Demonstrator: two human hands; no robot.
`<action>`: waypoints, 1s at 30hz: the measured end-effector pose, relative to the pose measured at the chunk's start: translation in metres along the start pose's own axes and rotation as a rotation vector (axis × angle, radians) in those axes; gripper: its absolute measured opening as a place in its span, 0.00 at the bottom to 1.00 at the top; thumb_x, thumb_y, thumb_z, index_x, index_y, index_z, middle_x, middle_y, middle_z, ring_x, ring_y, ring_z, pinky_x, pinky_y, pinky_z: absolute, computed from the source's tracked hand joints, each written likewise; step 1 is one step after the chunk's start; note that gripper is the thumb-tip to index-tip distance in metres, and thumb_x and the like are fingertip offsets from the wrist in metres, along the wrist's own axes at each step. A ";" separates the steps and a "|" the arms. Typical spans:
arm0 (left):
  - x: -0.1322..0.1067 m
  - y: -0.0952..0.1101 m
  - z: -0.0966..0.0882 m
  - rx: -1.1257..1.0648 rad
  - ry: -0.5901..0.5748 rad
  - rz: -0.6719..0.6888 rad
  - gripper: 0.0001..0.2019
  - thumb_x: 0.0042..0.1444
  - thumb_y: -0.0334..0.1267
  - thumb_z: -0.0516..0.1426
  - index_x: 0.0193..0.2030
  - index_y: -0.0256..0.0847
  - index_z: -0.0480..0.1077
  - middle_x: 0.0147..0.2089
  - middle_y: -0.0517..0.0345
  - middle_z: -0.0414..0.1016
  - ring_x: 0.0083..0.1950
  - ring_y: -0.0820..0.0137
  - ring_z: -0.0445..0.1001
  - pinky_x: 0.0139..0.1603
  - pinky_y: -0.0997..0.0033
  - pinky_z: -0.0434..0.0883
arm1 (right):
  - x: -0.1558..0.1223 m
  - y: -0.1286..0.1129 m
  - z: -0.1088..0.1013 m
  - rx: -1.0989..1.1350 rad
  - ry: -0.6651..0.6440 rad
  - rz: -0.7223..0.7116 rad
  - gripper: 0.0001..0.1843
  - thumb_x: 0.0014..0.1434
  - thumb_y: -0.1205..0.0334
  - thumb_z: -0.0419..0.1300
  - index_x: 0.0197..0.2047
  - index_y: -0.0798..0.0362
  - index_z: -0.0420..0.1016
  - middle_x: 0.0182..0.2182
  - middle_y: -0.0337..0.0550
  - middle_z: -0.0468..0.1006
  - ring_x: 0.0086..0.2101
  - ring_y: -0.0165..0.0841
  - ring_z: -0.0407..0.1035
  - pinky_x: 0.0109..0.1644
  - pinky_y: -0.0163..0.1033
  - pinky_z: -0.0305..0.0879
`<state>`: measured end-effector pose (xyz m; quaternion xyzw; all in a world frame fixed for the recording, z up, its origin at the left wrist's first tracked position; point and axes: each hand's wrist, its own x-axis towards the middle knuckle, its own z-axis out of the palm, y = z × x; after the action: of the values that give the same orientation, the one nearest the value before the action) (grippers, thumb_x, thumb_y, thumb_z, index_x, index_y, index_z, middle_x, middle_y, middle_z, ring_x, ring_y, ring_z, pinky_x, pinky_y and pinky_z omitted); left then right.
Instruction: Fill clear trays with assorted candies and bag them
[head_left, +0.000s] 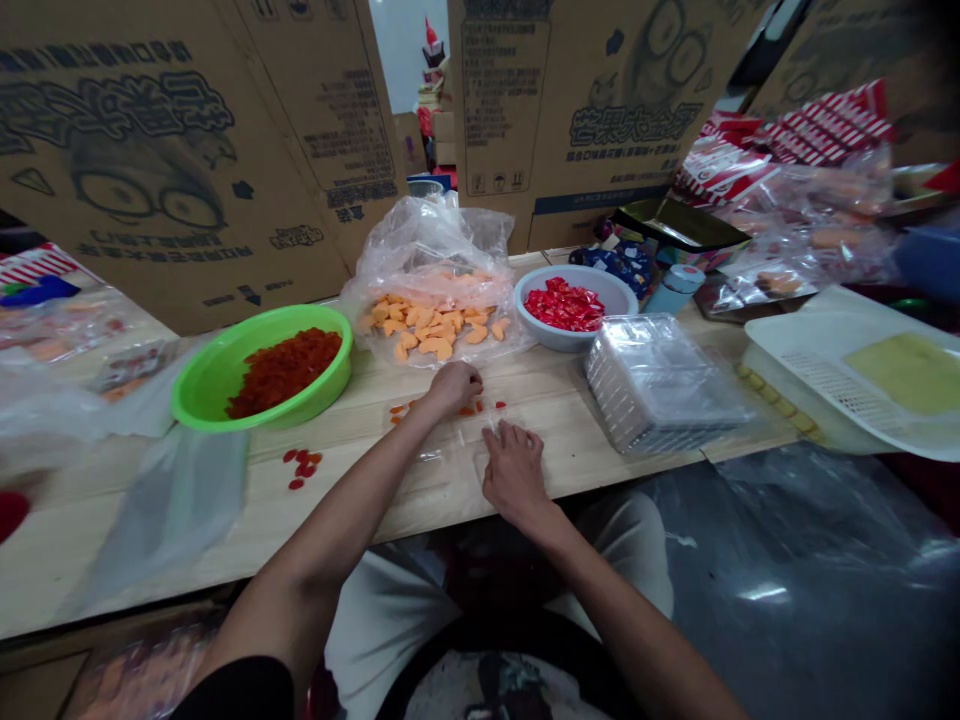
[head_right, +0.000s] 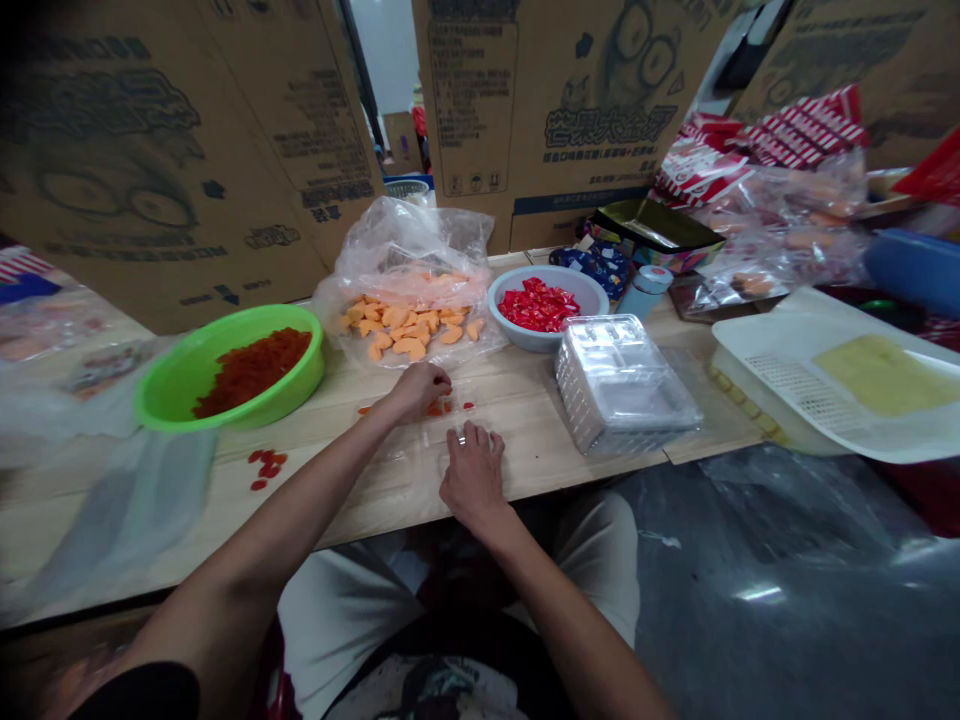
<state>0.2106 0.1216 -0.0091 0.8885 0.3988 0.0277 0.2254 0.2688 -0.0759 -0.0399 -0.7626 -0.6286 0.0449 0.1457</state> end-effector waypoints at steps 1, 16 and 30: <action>0.000 -0.002 -0.001 0.002 0.018 -0.002 0.11 0.54 0.34 0.58 0.40 0.37 0.81 0.37 0.52 0.82 0.37 0.67 0.75 0.38 0.72 0.67 | 0.000 0.000 0.000 0.003 0.001 0.002 0.30 0.55 0.68 0.56 0.62 0.53 0.67 0.60 0.56 0.66 0.57 0.45 0.57 0.63 0.54 0.44; -0.022 0.002 0.008 0.139 -0.080 0.074 0.10 0.56 0.40 0.59 0.36 0.38 0.81 0.34 0.49 0.81 0.33 0.65 0.75 0.32 0.71 0.62 | -0.001 0.000 -0.001 0.024 -0.002 0.001 0.29 0.55 0.68 0.55 0.62 0.54 0.67 0.59 0.55 0.66 0.57 0.45 0.57 0.63 0.53 0.44; -0.015 0.001 -0.001 0.088 0.006 0.022 0.09 0.53 0.33 0.59 0.38 0.42 0.80 0.36 0.54 0.81 0.38 0.65 0.75 0.36 0.72 0.64 | -0.001 -0.001 -0.002 0.037 -0.014 0.002 0.30 0.55 0.68 0.55 0.62 0.54 0.67 0.59 0.56 0.66 0.58 0.45 0.57 0.64 0.54 0.43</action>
<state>0.2009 0.1109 -0.0059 0.9018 0.3905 0.0153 0.1847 0.2685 -0.0767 -0.0379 -0.7602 -0.6278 0.0620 0.1554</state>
